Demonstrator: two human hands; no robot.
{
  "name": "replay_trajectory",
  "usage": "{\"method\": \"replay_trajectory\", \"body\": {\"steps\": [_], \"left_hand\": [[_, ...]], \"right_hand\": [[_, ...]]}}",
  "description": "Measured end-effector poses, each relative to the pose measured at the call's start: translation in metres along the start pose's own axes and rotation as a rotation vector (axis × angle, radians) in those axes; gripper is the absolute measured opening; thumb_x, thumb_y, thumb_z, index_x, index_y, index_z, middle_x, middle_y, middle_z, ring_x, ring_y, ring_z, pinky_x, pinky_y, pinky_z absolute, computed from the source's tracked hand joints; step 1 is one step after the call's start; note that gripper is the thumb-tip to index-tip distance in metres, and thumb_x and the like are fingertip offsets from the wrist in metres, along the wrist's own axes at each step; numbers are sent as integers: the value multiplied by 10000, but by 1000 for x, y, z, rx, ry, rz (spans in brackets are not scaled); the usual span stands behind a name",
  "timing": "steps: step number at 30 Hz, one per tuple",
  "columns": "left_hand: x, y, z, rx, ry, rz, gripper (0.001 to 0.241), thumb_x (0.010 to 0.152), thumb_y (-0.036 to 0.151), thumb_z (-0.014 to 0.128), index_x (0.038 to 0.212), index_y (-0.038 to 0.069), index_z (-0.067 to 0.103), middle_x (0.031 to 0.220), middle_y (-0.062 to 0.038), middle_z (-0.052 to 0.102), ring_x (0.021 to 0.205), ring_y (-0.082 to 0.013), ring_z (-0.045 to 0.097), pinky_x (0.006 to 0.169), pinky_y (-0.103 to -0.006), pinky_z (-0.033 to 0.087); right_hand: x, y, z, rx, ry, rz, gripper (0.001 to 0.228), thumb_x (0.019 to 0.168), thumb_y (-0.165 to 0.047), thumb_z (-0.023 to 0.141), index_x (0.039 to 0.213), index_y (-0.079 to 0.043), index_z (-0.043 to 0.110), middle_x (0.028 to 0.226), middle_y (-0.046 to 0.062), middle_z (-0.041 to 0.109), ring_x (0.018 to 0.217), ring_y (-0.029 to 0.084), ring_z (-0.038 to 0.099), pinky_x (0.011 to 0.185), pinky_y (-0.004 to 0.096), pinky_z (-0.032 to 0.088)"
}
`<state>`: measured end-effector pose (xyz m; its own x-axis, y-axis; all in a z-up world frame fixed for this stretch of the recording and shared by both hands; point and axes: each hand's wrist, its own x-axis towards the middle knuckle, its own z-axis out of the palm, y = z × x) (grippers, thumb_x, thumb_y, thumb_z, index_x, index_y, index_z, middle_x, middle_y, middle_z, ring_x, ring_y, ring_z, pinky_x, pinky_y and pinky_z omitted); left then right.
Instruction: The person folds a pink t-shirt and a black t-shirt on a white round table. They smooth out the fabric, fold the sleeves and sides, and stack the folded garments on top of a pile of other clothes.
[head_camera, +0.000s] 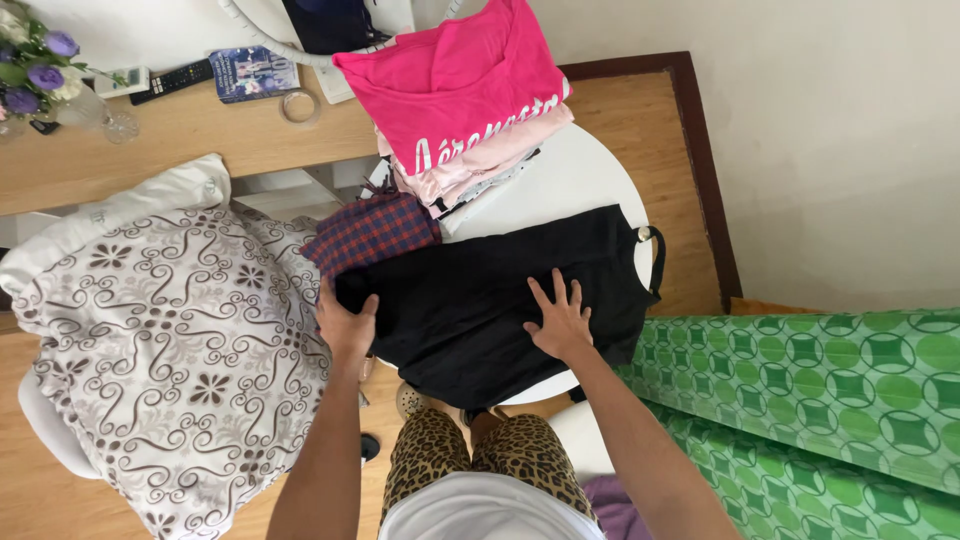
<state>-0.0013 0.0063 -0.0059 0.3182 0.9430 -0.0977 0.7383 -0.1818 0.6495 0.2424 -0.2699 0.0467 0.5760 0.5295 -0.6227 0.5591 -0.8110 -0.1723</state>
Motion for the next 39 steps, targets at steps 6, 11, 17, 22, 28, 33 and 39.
{"method": "replay_trajectory", "body": {"steps": [6, 11, 17, 22, 28, 33, 39], "left_hand": [[9, 27, -25, -40, -152, -202, 595, 864, 156, 681, 1446, 199, 566, 1252, -174, 649, 1179, -329, 635, 1052, -443, 498], [22, -4, -14, -13, -140, 327, 601, 814, -31, 533, 1361, 170, 677, 1367, -125, 650, 1254, -366, 598, 1117, -447, 459], [46, 31, -36, 154, -433, 363, 461, 836, 52, 632, 1287, 129, 686, 1361, -155, 617, 1262, -385, 549, 1104, -448, 403], [78, 36, -34, 276, -702, 324, 423, 872, 82, 602, 1273, 157, 714, 1386, -119, 642, 1277, -338, 586, 1106, -408, 455], [80, 48, -39, 341, -689, 487, 343, 777, 23, 653, 1089, 144, 729, 1247, -81, 695, 1203, -310, 633, 996, -419, 521], [77, 52, -52, 369, -519, 533, 251, 694, 42, 770, 914, 125, 685, 1061, -91, 671, 1048, -318, 669, 853, -441, 556], [72, 60, -71, 670, -474, 377, 282, 832, 212, 804, 1050, 154, 635, 993, -116, 711, 960, -366, 701, 823, -486, 569]], "right_hand": [[6, 11, -3, -6, -22, 24, 917, 920, -423, 705, 1622, -426, 115, 1726, 63, -55, 1568, 456, 2, 1190, 701, 238], [5, 12, -5, -13, -26, 25, 919, 923, -424, 701, 1626, -425, 109, 1726, 69, -56, 1566, 463, -1, 1188, 706, 238], [7, 13, -4, -24, -44, 24, 925, 932, -430, 694, 1629, -415, 85, 1726, 75, -71, 1565, 464, -12, 1188, 704, 237], [8, 12, -3, -28, -50, 23, 935, 933, -426, 696, 1632, -416, 74, 1727, 75, -72, 1568, 464, -16, 1192, 703, 236], [9, 12, 2, -22, -38, 14, 944, 925, -414, 701, 1629, -422, 72, 1729, 74, -66, 1564, 473, -24, 1179, 719, 243], [11, 11, 1, 14, -26, 27, 952, 912, -393, 717, 1623, -432, 86, 1729, 68, -57, 1567, 475, -29, 1170, 727, 252], [10, 9, -2, 38, -29, 46, 972, 896, -370, 740, 1619, -439, 93, 1731, 67, -56, 1571, 478, -23, 1162, 731, 267]]}}
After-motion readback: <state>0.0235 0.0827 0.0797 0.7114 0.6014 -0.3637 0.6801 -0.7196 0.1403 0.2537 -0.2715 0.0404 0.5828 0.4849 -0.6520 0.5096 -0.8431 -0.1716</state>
